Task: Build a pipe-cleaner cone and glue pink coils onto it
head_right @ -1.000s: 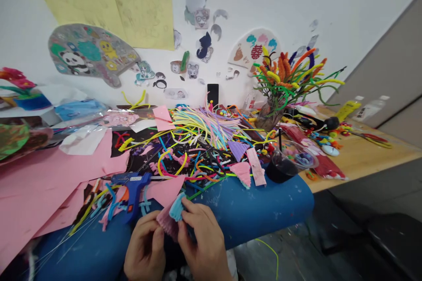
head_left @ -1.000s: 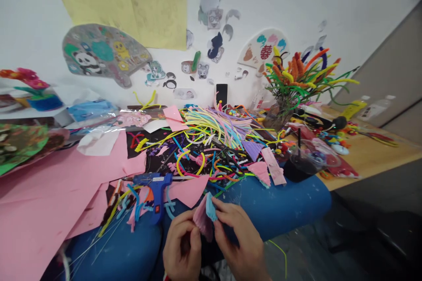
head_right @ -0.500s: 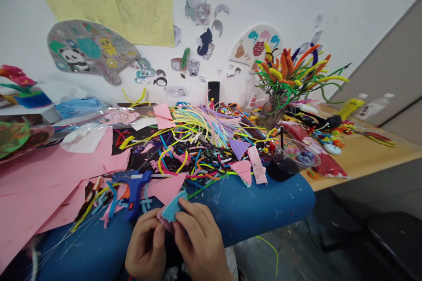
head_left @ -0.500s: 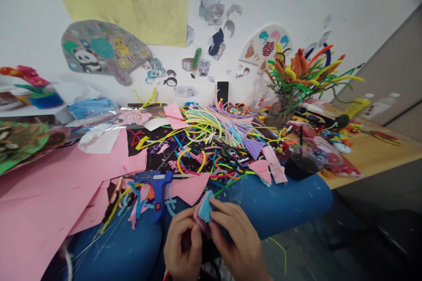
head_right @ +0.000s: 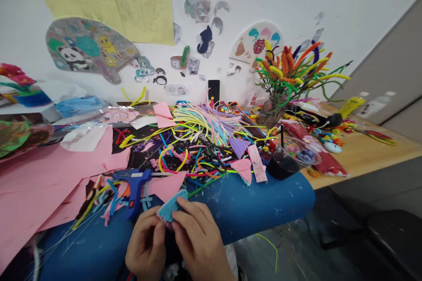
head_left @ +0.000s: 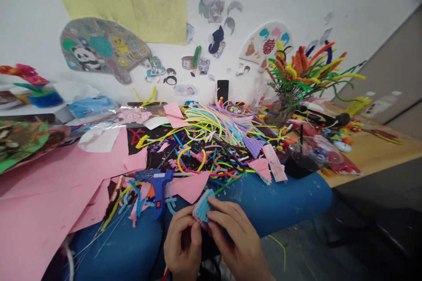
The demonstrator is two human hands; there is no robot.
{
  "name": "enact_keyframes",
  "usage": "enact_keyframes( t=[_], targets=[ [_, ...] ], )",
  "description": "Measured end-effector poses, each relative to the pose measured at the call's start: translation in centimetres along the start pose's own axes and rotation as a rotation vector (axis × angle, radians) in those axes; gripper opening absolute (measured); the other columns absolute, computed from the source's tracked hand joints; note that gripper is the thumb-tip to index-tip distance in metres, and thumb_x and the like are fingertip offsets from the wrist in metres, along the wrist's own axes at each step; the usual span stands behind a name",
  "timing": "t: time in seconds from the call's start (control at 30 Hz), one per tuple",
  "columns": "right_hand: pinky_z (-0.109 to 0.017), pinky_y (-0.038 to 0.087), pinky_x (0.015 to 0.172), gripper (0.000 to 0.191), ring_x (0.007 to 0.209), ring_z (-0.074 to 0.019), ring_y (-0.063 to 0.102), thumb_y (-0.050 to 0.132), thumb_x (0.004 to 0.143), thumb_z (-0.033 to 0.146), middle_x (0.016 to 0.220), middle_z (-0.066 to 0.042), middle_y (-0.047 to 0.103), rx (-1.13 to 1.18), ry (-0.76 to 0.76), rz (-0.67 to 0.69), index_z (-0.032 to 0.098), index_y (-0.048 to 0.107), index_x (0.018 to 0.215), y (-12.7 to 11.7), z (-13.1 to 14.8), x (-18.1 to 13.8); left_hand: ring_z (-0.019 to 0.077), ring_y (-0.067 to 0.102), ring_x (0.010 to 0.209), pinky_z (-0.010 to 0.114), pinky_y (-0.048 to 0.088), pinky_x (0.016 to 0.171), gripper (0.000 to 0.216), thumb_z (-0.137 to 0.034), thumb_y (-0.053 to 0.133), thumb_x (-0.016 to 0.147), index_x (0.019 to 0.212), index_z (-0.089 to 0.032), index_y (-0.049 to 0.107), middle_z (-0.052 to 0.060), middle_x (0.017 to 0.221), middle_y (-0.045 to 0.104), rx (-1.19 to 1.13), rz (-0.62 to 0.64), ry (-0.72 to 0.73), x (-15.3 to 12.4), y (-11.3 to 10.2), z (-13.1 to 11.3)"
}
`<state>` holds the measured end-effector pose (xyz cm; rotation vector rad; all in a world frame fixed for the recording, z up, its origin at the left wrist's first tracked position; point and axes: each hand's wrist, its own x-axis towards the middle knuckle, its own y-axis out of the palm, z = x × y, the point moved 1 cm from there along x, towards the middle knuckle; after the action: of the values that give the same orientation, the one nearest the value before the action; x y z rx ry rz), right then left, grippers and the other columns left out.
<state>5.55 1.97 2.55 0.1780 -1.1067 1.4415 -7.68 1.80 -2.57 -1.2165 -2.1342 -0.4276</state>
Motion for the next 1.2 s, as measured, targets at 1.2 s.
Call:
enact_keyframes(
  t=[1.2],
  targets=[
    [-0.031, 0.044, 0.082, 0.065, 0.085, -0.0176, 0.06, 0.079, 0.068, 0.016, 0.09, 0.003, 0.067, 0.64, 0.762, 0.196, 0.028, 0.053, 0.126, -1.9, -1.7, 0.3, 0.0124, 0.055, 0.068, 0.02, 0.045, 0.063, 0.021, -0.036, 0.067, 0.085, 0.077, -0.017, 0.068, 0.001, 0.075, 0.063, -0.607, 0.507, -0.903, 3.5, -0.7, -0.3]
  ],
)
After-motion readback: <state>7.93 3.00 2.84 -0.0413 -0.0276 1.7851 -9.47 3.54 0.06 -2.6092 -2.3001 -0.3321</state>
